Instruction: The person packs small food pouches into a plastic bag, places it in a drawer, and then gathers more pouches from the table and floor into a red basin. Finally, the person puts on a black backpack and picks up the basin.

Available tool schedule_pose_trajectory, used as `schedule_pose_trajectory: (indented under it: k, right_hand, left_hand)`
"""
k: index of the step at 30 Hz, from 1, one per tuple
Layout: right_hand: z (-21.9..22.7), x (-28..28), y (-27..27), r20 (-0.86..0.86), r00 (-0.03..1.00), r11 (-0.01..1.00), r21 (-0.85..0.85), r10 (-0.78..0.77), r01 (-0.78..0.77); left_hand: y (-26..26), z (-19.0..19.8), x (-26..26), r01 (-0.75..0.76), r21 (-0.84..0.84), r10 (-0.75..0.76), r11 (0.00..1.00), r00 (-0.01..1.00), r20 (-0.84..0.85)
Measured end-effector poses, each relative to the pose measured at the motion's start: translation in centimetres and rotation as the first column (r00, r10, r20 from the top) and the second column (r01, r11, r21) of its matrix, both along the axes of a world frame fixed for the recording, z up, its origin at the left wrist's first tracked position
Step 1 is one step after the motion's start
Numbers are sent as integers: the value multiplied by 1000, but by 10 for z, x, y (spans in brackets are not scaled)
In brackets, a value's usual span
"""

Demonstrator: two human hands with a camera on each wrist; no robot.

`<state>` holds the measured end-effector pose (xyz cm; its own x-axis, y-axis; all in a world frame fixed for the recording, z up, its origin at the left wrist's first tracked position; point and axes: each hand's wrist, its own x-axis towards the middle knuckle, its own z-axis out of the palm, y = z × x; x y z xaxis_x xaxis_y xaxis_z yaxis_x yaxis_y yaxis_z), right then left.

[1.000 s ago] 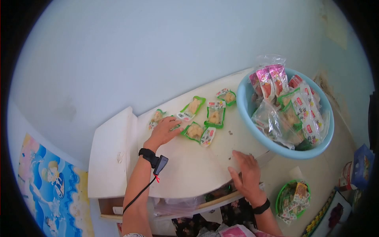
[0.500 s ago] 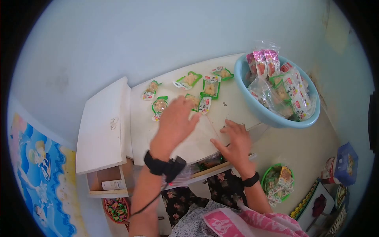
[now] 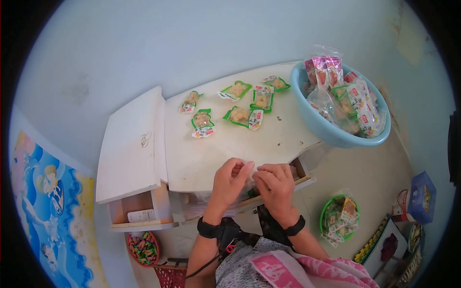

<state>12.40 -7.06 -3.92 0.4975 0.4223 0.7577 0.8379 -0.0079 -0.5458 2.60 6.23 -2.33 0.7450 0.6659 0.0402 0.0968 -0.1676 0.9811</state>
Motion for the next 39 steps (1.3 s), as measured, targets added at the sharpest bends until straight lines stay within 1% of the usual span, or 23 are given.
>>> schedule_pose_trajectory:
  k: [2, 5, 8, 9, 11, 14, 15, 17, 18, 19, 20, 21, 23, 24, 25, 27, 28, 30, 33, 34, 36, 37, 39]
  right_hand:
    - [10, -5, -1, 64, 998, 1000, 22, 7, -8]
    - [19, -6, -3, 146, 989, 998, 45, 29, -36]
    - [22, -8, 0, 174, 982, 995, 58, 71, -83]
    - [21, -10, 1, 173, 981, 993, 63, 86, -98]
    - [14, -13, 1, 116, 986, 991, 39, 120, -125]
    - [14, -14, -2, 41, 985, 986, 18, 167, -168]
    - [17, -15, -2, 19, 981, 981, 15, 193, -193]
    - [29, -19, -3, -65, 990, 992, 5, 129, -129]
    - [30, -21, 1, -107, 986, 992, 2, 128, -129]
    - [25, -16, 5, -63, 991, 991, -62, 114, -118]
    - [17, -10, 7, -12, 995, 988, -124, 96, -97]
    - [7, -7, 9, -63, 992, 982, -146, 111, -120]
    - [-7, 0, 11, -119, 988, 978, -174, 99, -119]
    - [-11, 2, 12, -127, 989, 978, -180, 81, -104]
    - [-14, 4, 13, -141, 988, 978, -193, 57, -84]
    - [-15, 10, 15, -175, 983, 977, -197, 50, -84]
    - [-14, 12, 18, -190, 981, 977, -199, 42, -80]
    - [-9, 16, 20, -184, 982, 969, -233, 38, -81]
    - [-4, 18, 22, -170, 985, 946, -317, 7, -62]
    - [-3, 19, 23, -169, 986, 944, -324, 7, -63]
    - [-2, 20, 24, -175, 984, 940, -335, 10, -70]
    - [-1, 20, 25, -184, 983, 938, -339, 12, -74]
    - [3, 19, 25, -187, 982, 930, -358, 14, -81]
  left_hand:
    - [1, 4, -5, 21, -260, 4, 965, 995, 96]
    - [-8, 18, -7, -20, -263, 55, 965, 990, 128]
    - [-6, 22, -14, 12, -269, 25, 963, 991, 134]
    - [-3, 20, -18, 33, -310, 14, 950, 989, 145]
    - [4, 12, -24, 74, -392, -9, 917, 986, 165]
    - [12, -6, -29, 139, -389, -51, 911, 973, 226]
    - [10, -8, -28, 140, -361, -66, 922, 975, 211]
    - [8, -9, -26, 86, -287, -37, 954, 985, 171]
    - [9, -10, -26, 77, -195, -53, 978, 991, 124]
    - [9, -12, -24, 64, -102, -58, 993, 996, 67]
    - [7, -16, -20, 67, -114, -58, 991, 995, 84]
    - [8, -19, -17, 85, -126, -73, 988, 992, 103]
    - [-18, -1, -20, -144, 43, 128, 989, 955, 268]
    - [-31, 10, -24, -251, 112, 196, 962, 913, 358]
    - [-36, 17, -35, -335, 288, 210, 897, 897, 388]
    - [-42, 28, -70, -457, 590, 210, 666, 873, 439]
    - [-44, 26, -91, -508, 655, 213, 559, 852, 479]
    - [-51, 24, -137, -545, 714, 307, 440, 838, 450]
    - [-54, 11, -199, -651, 673, 562, 351, 721, 405]
    - [-53, 6, -216, -674, 672, 645, 308, 667, 374]
    - [-44, -9, -243, -765, 575, 777, 289, 538, 326]
    - [-39, -17, -251, -808, 524, 833, 270, 469, 294]
    - [-24, -28, -259, -856, 416, 832, 306, 453, 321]
